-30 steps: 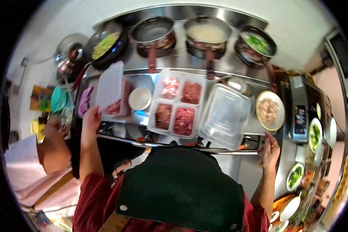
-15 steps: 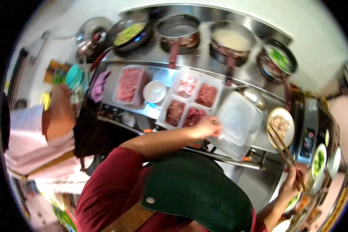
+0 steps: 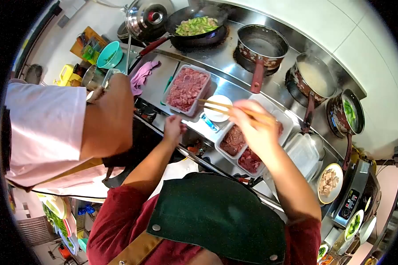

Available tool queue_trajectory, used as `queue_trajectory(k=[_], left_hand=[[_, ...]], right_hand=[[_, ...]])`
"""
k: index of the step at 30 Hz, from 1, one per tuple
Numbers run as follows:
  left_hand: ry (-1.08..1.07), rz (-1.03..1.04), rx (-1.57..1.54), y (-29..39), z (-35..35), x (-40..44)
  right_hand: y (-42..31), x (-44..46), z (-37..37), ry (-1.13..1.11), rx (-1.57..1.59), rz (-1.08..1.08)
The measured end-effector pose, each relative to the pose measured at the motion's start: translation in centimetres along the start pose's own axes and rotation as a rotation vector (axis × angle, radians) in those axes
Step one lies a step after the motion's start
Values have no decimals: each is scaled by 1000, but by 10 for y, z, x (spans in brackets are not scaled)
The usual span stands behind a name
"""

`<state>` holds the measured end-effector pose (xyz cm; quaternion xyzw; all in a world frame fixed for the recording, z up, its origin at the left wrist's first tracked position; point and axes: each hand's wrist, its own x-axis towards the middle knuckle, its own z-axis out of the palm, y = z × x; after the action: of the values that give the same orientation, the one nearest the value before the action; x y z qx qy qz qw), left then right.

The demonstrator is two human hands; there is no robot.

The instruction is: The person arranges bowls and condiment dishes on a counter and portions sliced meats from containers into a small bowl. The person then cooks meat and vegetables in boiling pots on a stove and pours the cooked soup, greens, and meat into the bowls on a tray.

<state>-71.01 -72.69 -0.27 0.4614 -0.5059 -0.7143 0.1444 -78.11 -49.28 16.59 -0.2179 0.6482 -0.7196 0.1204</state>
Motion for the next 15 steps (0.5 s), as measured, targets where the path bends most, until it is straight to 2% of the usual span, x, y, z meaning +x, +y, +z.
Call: queue_trajectory(k=[3, 4, 5, 7, 8, 10, 11, 14, 15], left_hand=[[94, 37, -86, 25, -21, 45], [117, 67, -115, 28, -26, 56], [117, 65, -115, 27, -30, 66], [-35, 37, -47, 22, -33, 82], [-31, -23, -24, 31, -25, 67], [-55, -20, -85, 27, -24, 64], [-77, -12, -146, 25, -25, 64], [-77, 40, -86, 22, -26, 69], [-106, 28, -61, 24, -26, 68]], right_hand=[[59, 72, 61, -199, -234, 24], [72, 84, 78, -250, -285, -96], [79, 91, 93, -267, -254, -9], [111, 110, 105, -364, -595, -80], [114, 117, 110, -361, -597, -74], [121, 131, 117, -299, -564, 186], [135, 137, 116, -296, -563, 195], [187, 142, 110, -114, -80, 343], [195, 139, 111, -113, -84, 342]])
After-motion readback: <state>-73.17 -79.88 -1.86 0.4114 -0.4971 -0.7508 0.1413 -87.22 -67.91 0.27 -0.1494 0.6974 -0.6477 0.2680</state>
